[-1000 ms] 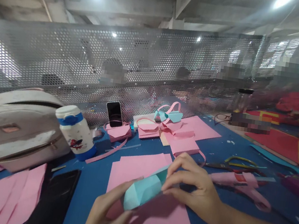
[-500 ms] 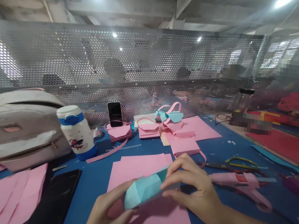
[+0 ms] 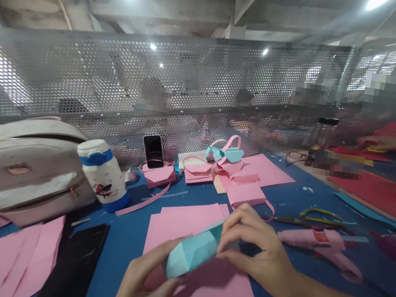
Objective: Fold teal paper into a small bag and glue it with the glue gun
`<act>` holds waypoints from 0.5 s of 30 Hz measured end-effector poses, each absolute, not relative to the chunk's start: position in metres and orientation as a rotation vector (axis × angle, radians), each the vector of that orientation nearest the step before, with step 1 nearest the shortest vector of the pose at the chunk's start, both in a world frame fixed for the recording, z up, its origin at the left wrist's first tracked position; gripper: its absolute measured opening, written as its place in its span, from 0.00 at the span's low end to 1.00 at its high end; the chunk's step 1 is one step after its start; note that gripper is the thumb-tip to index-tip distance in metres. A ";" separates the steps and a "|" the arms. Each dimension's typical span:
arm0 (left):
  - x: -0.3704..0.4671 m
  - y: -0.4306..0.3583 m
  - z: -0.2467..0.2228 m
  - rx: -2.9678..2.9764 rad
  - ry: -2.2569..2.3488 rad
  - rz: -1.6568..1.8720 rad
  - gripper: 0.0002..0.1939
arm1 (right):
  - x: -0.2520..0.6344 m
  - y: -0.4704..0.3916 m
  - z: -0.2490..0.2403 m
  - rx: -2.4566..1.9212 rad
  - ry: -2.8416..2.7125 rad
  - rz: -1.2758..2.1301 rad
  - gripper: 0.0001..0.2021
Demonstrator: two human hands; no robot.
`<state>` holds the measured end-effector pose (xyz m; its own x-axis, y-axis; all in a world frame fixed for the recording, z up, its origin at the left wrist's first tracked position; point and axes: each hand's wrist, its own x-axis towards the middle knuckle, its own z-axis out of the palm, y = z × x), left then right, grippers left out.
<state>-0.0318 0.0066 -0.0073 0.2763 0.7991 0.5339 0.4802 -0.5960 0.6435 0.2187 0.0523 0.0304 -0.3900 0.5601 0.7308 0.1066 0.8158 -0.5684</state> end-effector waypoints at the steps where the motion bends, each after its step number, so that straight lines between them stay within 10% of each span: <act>1: -0.032 0.007 -0.007 2.200 1.160 1.245 0.22 | 0.219 0.052 0.031 -0.503 -1.931 0.539 0.08; 15: -0.028 0.008 -0.002 2.202 1.162 1.341 0.20 | 0.219 0.052 0.030 -0.536 -1.872 0.609 0.09</act>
